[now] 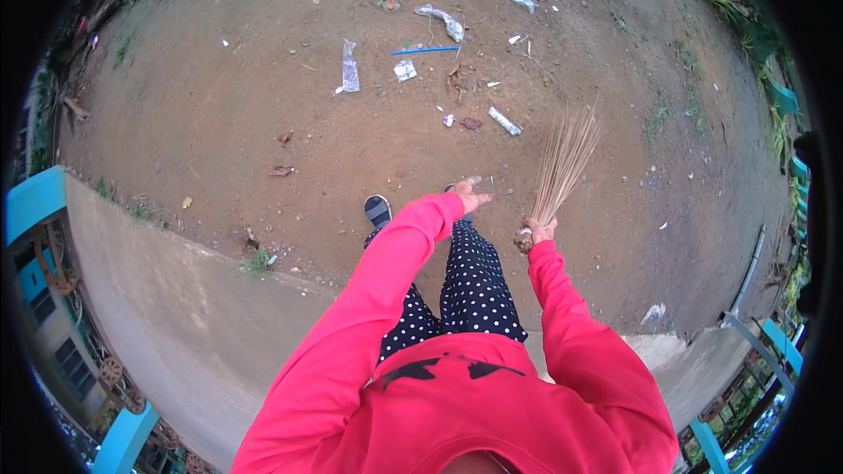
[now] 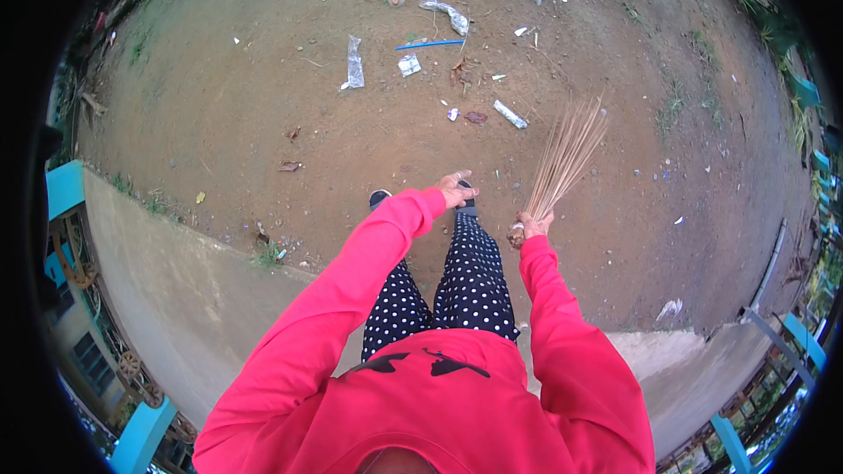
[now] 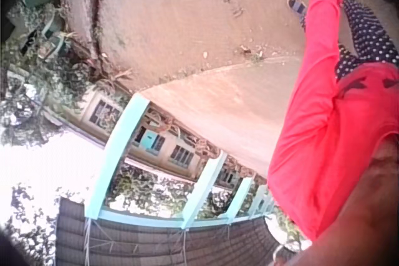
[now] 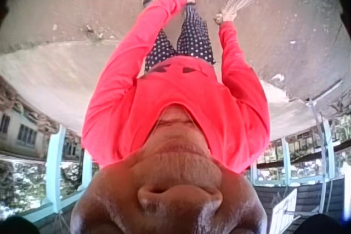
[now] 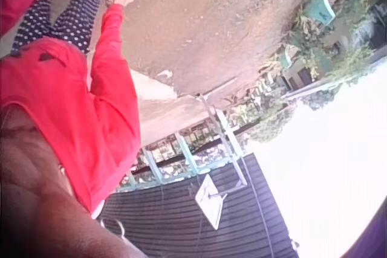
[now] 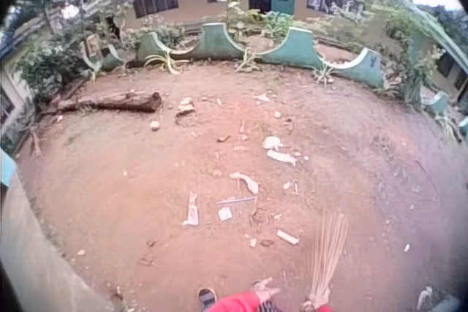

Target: The person sweeps a dirt yard with a traditional straw broom, moving debris and litter toward the edges of the area. The person repeatedly sweeps different sections, gathering scattered trash and leaves.

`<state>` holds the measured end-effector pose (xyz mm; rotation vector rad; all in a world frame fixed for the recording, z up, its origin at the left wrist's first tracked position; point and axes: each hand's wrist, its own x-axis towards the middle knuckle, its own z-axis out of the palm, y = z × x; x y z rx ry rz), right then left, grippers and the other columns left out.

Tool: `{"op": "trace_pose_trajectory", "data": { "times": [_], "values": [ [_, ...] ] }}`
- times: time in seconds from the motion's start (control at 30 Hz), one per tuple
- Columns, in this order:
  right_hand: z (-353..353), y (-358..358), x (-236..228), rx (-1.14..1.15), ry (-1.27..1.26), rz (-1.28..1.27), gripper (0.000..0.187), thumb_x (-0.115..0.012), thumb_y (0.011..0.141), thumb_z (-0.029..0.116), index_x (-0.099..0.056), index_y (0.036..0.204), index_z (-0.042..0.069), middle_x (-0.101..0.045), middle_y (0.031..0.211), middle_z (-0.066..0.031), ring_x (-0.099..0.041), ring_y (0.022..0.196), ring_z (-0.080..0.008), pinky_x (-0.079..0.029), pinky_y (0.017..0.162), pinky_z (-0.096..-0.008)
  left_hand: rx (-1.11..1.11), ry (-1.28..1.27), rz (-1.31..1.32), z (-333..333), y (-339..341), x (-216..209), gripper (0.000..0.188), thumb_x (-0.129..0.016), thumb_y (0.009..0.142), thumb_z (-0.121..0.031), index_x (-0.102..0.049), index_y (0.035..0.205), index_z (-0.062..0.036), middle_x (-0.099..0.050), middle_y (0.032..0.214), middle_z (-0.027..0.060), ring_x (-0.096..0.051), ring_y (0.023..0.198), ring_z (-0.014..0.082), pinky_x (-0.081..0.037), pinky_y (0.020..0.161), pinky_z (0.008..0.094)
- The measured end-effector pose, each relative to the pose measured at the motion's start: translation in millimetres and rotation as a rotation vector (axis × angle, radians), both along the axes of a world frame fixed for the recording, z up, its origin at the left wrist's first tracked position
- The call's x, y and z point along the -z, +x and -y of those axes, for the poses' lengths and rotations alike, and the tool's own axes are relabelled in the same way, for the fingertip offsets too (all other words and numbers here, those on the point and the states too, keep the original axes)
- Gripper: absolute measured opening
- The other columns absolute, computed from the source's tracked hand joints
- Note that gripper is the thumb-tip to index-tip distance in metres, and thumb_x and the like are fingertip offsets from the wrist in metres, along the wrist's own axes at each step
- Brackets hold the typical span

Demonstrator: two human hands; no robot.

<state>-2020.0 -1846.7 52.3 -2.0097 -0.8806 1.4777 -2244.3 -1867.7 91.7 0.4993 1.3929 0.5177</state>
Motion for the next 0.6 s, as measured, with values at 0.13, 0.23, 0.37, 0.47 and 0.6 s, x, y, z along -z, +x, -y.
{"op": "trace_pose_trajectory", "data": {
  "times": [0.13, 0.23, 0.37, 0.47, 0.6],
  "values": [
    [0, -67, 62, 0.163, -0.377, 0.014, 0.063, -0.061, 0.053, 0.01, -0.025, 0.104, 0.004, -0.045, 0.087, -0.0164, -0.051, 0.065, -0.0243, -0.044, 0.052, -0.0331, 0.101, -0.019, -0.076, 3, -24, 7, 0.069, -0.056, 0.066, -0.033, -0.022, 0.116, -0.0016, -0.038, 0.108, 0.0205, -0.037, 0.102, 0.027, -0.029, 0.084, 0.0293],
    [34, -160, 96, -0.195, -0.318, -0.073, 0.062, -0.059, 0.057, 0.006, -0.024, 0.108, 0.006, -0.044, 0.093, -0.0168, -0.05, 0.072, -0.024, -0.044, 0.057, -0.0314, -0.101, -0.03, -0.132, 17, -57, 15, 0.066, -0.056, 0.065, -0.032, -0.024, 0.115, -0.0038, -0.035, 0.11, 0.0218, -0.034, 0.102, 0.0321, -0.029, 0.085, 0.033],
    [79, -235, 78, -0.497, -0.043, -0.442, 0.076, -0.061, 0.055, 0.006, -0.014, 0.115, 0.008, -0.04, 0.101, -0.0146, -0.045, 0.087, -0.0228, -0.04, 0.067, -0.03, 0.043, -0.027, -0.916, 40, -107, 10, 0.06, -0.055, 0.063, -0.033, -0.033, 0.112, -0.0072, -0.032, 0.109, 0.0212, -0.038, 0.096, 0.0357, -0.033, 0.08, 0.0374],
    [98, -234, 28, -0.485, 0.025, -0.675, 0.082, -0.062, 0.055, 0.004, -0.01, 0.119, 0.01, -0.038, 0.106, -0.0127, -0.042, 0.093, -0.0218, -0.039, 0.072, -0.0288, -0.022, 0.099, -0.956, 50, -110, -1, 0.056, -0.056, 0.062, -0.028, -0.035, 0.11, -0.0079, -0.033, 0.108, 0.0204, -0.038, 0.096, 0.0354, -0.033, 0.08, 0.0369],
    [129, -177, -20, 0.097, 0.032, -0.515, 0.077, -0.058, 0.058, -0.002, -0.012, 0.118, 0.012, -0.037, 0.106, -0.0111, -0.043, 0.092, -0.0198, -0.041, 0.069, -0.0273, 0.3, 0.336, -0.382, 51, -51, -8, 0.058, -0.056, 0.063, -0.025, -0.034, 0.111, -0.0018, -0.037, 0.109, 0.0198, -0.037, 0.101, 0.0269, -0.031, 0.083, 0.0293]
  ]
}}
